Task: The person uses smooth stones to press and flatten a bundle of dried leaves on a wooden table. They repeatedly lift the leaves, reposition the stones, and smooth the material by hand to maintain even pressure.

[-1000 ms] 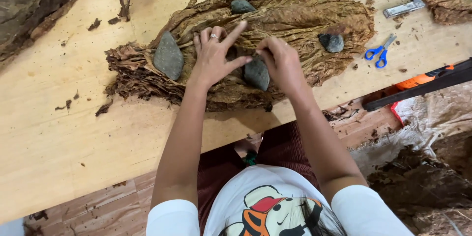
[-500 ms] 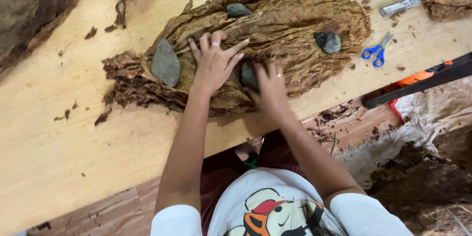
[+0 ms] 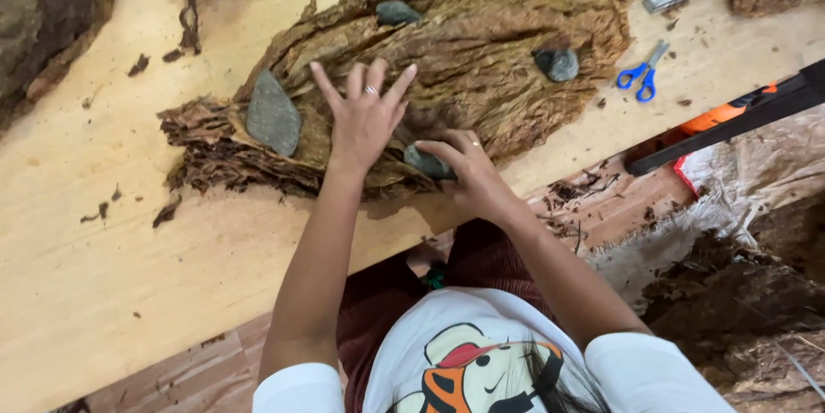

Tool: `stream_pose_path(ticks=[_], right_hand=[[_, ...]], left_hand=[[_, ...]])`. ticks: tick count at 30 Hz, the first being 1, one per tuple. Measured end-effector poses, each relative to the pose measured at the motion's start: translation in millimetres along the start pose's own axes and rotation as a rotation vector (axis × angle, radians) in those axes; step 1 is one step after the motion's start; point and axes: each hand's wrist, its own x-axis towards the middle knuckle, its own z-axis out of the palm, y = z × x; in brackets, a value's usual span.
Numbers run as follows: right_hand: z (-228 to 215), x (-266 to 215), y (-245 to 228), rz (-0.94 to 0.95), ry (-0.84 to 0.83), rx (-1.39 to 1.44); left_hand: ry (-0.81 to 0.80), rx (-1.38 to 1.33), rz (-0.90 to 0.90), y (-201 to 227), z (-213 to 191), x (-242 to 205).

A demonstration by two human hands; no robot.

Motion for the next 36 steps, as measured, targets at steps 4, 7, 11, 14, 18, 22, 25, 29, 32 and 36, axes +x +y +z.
stream_pose_path(ticks=[4,7,11,14,18,22,25,29,32,36], right_hand=[[-32.3,13.8,-20.0,0.062,0.169,0.155],[-70.0,40.0,-41.6,0.167,0.367,0.671],[-113.2,90.1,-57.9,0.409,0.173,0.605],[-109.4,112.2,-41.3,0.588,0.022,0.5],[-85.4,121.9,-29.0,0.658,0.011,0.505],[-51.3,120.2,5.2,0.492,0.112,0.368],[-37.9,119.3,28.4,0.307,0.221,0.26],[-40.8,124.0,29.2,0.376,0.174,0.277],[-37.2,120.0,34.9,0.343,0.198,0.372],[-27.0,115.6,46.4,0.224,0.294,0.435]], left_hand=[[0.202,0.114,0.19,6.1,29.3,-1.5],[0.193,0.009,0.152,4.7,37.6,-5.2],[0.193,-0.181,0.194,4.9,-5.3,2.9],[0.099,-0.336,0.213,10.9,-38.8,0.1],[0.068,-0.306,0.259,15.3,-37.0,-13.2],[0.044,-0.284,0.273,26.3,-30.4,-21.2],[0.07,-0.399,0.304,32.1,-38.3,-25.2],[0.055,-0.363,0.281,40.8,-30.4,-34.4],[0.156,-0.379,0.25,47.9,-29.3,-40.8],[0.189,-0.347,0.224,49.9,-24.0,-55.3]])
